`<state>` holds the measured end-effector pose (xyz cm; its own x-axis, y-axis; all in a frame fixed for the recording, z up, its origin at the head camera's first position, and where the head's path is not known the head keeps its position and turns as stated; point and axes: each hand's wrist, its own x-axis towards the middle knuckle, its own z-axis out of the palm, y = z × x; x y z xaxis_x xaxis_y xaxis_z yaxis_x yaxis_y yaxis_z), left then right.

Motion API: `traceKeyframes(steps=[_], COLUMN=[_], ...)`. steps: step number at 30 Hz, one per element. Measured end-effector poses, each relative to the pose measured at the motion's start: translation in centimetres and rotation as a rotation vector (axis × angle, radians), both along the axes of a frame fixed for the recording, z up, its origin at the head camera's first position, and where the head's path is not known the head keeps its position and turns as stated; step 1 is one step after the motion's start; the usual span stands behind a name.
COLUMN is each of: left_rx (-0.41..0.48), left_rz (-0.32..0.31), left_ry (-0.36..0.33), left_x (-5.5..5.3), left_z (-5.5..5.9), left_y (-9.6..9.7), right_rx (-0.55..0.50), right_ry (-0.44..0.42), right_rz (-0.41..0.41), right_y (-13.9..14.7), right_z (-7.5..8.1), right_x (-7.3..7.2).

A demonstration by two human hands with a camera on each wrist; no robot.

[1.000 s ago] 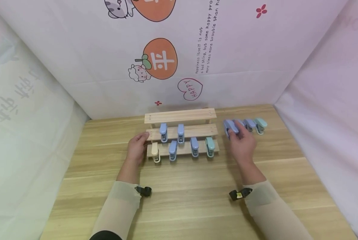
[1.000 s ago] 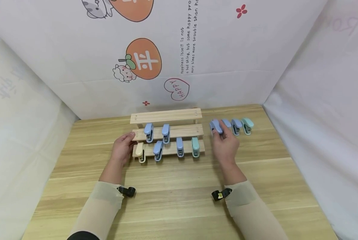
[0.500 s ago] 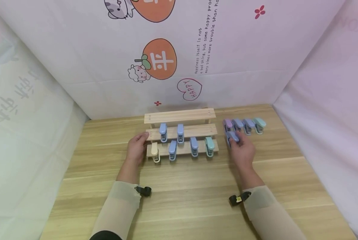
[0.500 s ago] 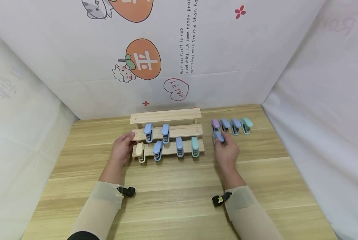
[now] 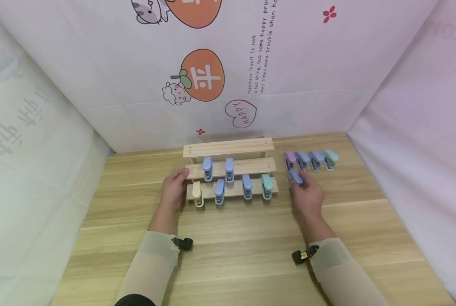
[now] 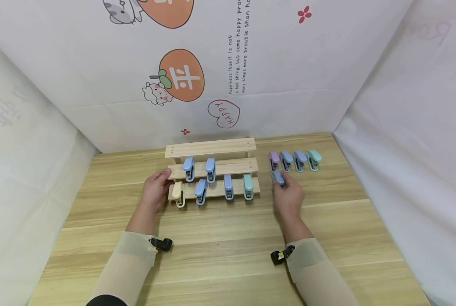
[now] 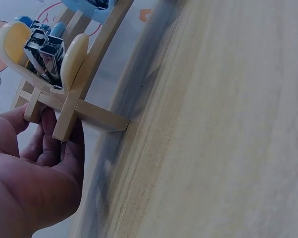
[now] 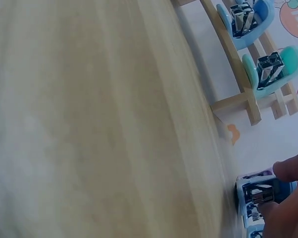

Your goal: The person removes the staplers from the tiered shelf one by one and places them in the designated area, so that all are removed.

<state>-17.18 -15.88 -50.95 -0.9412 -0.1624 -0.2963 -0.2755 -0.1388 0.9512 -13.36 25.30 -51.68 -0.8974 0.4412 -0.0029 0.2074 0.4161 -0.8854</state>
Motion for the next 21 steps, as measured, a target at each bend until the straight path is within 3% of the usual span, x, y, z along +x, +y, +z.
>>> traceKeyframes(steps=[4,5,21], left_rx=[-0.020,-0.017,-0.009], left_rz=[0.008,0.012,0.012], left_ry=[0.006,0.008,0.002], left_x=[0.06,-0.14,-0.32], left_z=[-0.06,-0.53,-0.70], left_y=[-0.01,-0.11,-0.25], right_rx=[-0.036,-0.036,-0.013], right_ry=[-0.020,-0.020,-0.013], right_rz=[0.006,0.005,-0.003], right_y=[-0.11,-0.13,-0.10], right_z=[-0.04,-0.08,0.28], right_x=[0.05,0.03,-0.39])
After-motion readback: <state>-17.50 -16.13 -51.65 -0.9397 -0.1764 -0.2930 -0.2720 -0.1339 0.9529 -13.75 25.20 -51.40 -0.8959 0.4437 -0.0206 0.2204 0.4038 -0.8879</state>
